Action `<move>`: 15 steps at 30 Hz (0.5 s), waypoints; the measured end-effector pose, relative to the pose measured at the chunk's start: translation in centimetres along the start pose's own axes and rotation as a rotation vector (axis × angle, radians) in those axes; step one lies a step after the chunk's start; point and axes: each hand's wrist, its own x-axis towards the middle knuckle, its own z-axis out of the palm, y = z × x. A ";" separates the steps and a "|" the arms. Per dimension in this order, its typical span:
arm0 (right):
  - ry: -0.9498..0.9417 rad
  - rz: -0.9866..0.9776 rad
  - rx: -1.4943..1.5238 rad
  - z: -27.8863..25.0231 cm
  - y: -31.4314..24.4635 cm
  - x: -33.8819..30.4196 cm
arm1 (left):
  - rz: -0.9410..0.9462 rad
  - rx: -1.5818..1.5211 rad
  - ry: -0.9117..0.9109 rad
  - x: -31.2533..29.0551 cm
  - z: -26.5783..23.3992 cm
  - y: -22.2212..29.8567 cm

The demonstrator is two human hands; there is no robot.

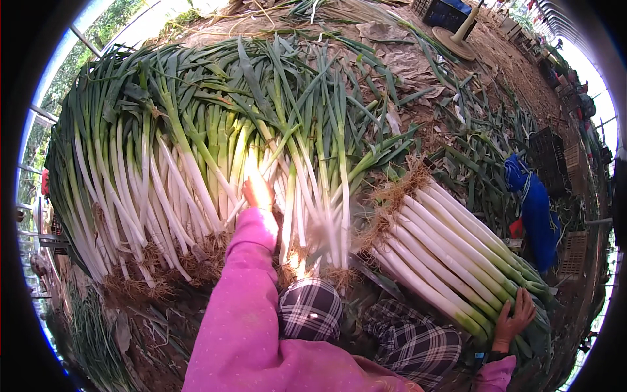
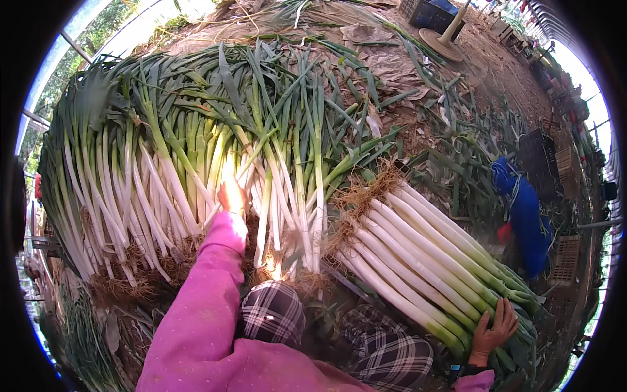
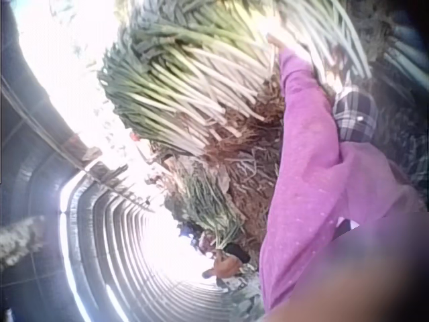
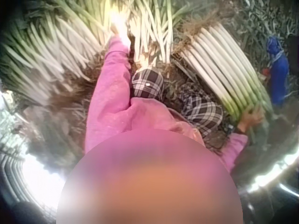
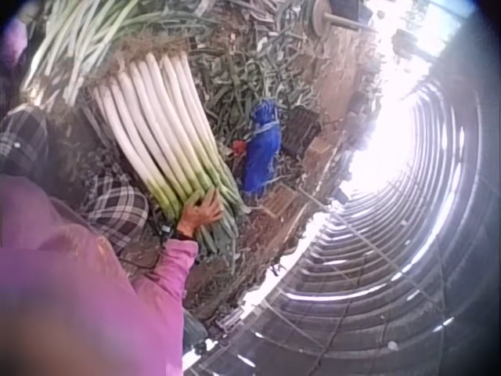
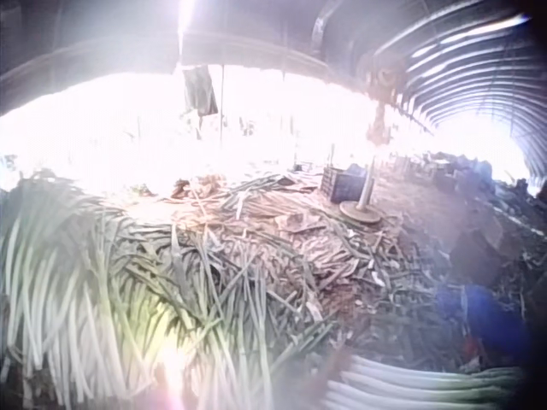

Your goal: The person gathers leeks from a pile and places them into a metal frame, aligning them by hand and removing stray leaves. They then use a blade to trim the roots and green tops before removing the bundle from the frame.

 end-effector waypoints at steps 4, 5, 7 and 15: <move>0.046 -0.063 0.131 3.0 -2.8 1.7 | 0.165 0.286 -0.497 4.3 0.8 -11.8; 0.025 -0.020 -0.033 0.2 0.9 -0.6 | -0.107 0.040 -0.608 -1.6 4.9 2.5; 0.027 -0.028 -0.005 0.2 0.7 -0.4 | 0.013 -0.327 -0.937 -2.8 3.7 4.3; 0.007 -0.036 0.032 0.5 -0.6 0.1 | 0.155 -0.145 -0.466 -6.5 8.5 1.9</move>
